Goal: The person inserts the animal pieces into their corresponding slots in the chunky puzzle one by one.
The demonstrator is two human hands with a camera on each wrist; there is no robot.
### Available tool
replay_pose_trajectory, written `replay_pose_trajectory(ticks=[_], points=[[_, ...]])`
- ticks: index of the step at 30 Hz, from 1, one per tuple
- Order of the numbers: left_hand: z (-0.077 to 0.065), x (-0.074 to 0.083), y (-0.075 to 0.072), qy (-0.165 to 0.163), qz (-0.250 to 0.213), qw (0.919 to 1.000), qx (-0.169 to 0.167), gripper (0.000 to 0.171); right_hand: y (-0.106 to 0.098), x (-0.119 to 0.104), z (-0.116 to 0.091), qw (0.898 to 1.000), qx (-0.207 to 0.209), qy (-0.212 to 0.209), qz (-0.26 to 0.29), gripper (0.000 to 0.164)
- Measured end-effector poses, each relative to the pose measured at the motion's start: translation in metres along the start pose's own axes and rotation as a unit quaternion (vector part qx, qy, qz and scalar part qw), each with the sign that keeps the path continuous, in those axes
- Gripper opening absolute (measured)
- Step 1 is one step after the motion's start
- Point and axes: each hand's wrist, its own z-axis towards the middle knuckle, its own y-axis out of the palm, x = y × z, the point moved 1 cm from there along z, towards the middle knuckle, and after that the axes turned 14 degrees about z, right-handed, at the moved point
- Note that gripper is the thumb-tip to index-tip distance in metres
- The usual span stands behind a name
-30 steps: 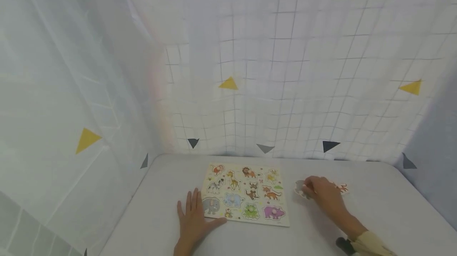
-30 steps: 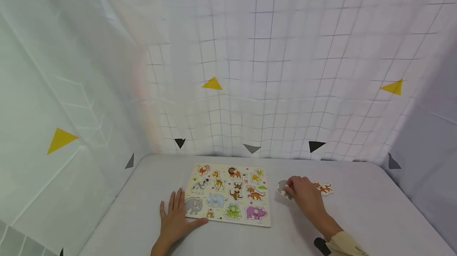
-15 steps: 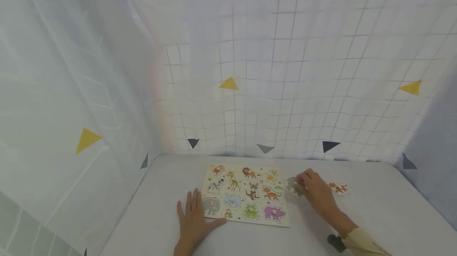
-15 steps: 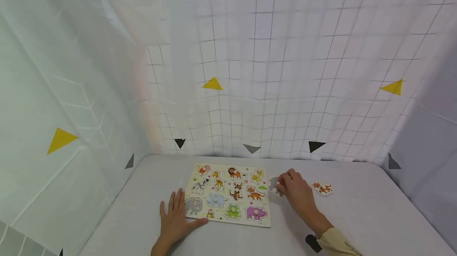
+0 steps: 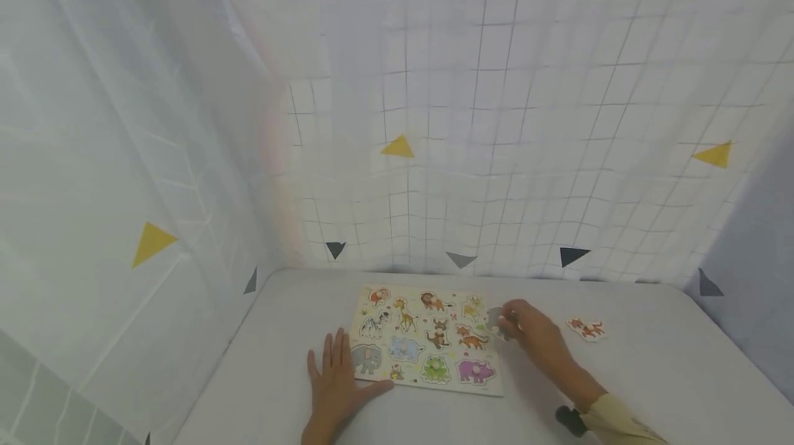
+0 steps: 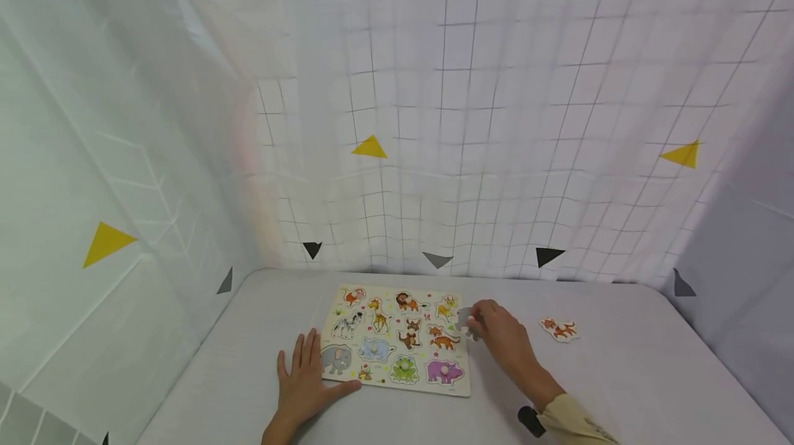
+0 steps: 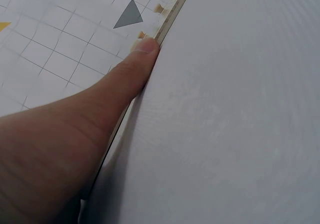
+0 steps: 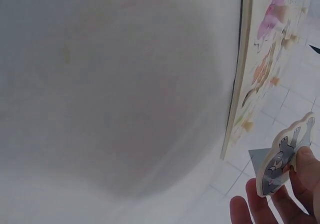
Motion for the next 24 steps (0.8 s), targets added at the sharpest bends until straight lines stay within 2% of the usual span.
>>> replay_pose_trajectory(ticks=[2,5,12,16,24], points=[[0.0,-0.001,0.0,0.0,0.001,1.0,0.001,0.139,0.003,-0.005,0.001,1.0,-0.008,0.014,0.012,0.021],[0.0,-0.001,0.001,0.0,0.002,1.0,0.002,0.139,0.008,-0.012,0.002,1.0,-0.011,0.013,0.017,0.023],[0.0,0.0,0.001,0.002,0.0,1.0,0.003,0.138,0.025,-0.022,0.007,1.0,0.003,-0.019,0.024,0.016],[0.001,0.0,0.001,0.006,-0.004,0.9999,0.008,0.138,0.032,-0.028,0.009,0.999,0.006,-0.021,0.031,0.015],[0.0,0.0,-0.001,0.004,-0.011,0.9999,0.011,0.138,0.052,-0.041,0.01,0.998,-0.011,-0.017,0.054,0.037]])
